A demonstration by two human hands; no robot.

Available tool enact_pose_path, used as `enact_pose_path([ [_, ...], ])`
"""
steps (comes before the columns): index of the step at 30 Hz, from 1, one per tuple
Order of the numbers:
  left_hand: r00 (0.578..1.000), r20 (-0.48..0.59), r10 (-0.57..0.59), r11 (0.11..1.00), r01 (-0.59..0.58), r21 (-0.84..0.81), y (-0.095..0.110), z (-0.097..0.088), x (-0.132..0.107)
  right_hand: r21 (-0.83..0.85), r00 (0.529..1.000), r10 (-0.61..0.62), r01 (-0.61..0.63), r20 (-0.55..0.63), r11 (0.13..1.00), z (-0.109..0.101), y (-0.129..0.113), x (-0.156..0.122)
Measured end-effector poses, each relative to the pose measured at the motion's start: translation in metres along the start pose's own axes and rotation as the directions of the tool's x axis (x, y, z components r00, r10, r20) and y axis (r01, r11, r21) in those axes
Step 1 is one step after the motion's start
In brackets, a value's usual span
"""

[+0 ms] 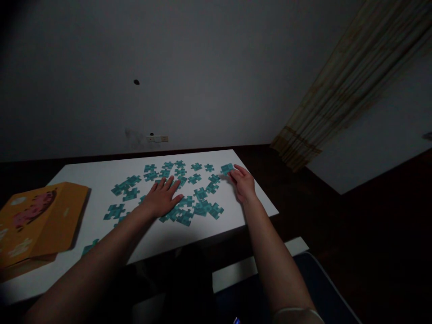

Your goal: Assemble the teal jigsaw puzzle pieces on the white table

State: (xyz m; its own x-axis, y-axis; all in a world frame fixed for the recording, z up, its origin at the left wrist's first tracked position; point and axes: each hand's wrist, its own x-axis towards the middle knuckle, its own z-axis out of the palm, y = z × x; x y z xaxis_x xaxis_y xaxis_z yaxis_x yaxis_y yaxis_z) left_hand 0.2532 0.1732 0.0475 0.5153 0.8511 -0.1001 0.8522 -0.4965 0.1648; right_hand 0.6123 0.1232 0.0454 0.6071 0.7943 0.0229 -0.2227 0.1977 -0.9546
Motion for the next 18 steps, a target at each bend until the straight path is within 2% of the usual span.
enact_pose_path([
  [3, 0.999, 0.026, -0.027, 0.999, 0.028, -0.017, 0.007, -0.004, 0.003, -0.020, 1.000, 0.006, -0.006, -0.015, 1.000, 0.005, -0.005, -0.010],
  [6, 0.999, 0.037, -0.026, 0.999, 0.028, -0.041, 0.020, -0.014, -0.008, -0.087, 0.998, 0.057, -0.058, -0.016, 0.994, 0.015, -0.006, -0.027],
  [8, 0.997, -0.074, 0.018, 0.998, -0.022, -0.053, 0.027, -0.018, -0.029, -0.166, 0.996, 0.080, -0.072, 0.043, 0.983, 0.026, -0.003, -0.042],
  [11, 0.962, -0.246, 0.123, 0.988, -0.140, -0.056, 0.029, -0.016, -0.081, -0.313, 0.965, 0.101, -0.021, 0.243, 0.950, 0.053, 0.005, -0.072],
  [13, 0.922, -0.347, 0.175, 0.977, -0.205, -0.053, 0.018, -0.009, -0.123, -0.373, 0.914, 0.128, 0.026, 0.384, 0.927, 0.080, 0.011, -0.099],
  [14, 0.901, -0.406, 0.154, 0.978, -0.198, -0.068, 0.008, -0.004, -0.144, -0.391, 0.886, 0.148, 0.040, 0.439, 0.920, 0.096, 0.016, -0.115],
  [16, 0.841, -0.540, -0.001, 0.986, -0.089, -0.142, -0.021, 0.004, -0.181, -0.408, 0.828, 0.201, 0.036, 0.524, 0.912, 0.132, 0.027, -0.148],
  [18, 0.744, -0.637, -0.201, 0.969, 0.055, -0.242, -0.054, 0.010, -0.210, -0.436, 0.766, 0.261, 0.028, 0.588, 0.900, 0.169, 0.041, -0.184],
])
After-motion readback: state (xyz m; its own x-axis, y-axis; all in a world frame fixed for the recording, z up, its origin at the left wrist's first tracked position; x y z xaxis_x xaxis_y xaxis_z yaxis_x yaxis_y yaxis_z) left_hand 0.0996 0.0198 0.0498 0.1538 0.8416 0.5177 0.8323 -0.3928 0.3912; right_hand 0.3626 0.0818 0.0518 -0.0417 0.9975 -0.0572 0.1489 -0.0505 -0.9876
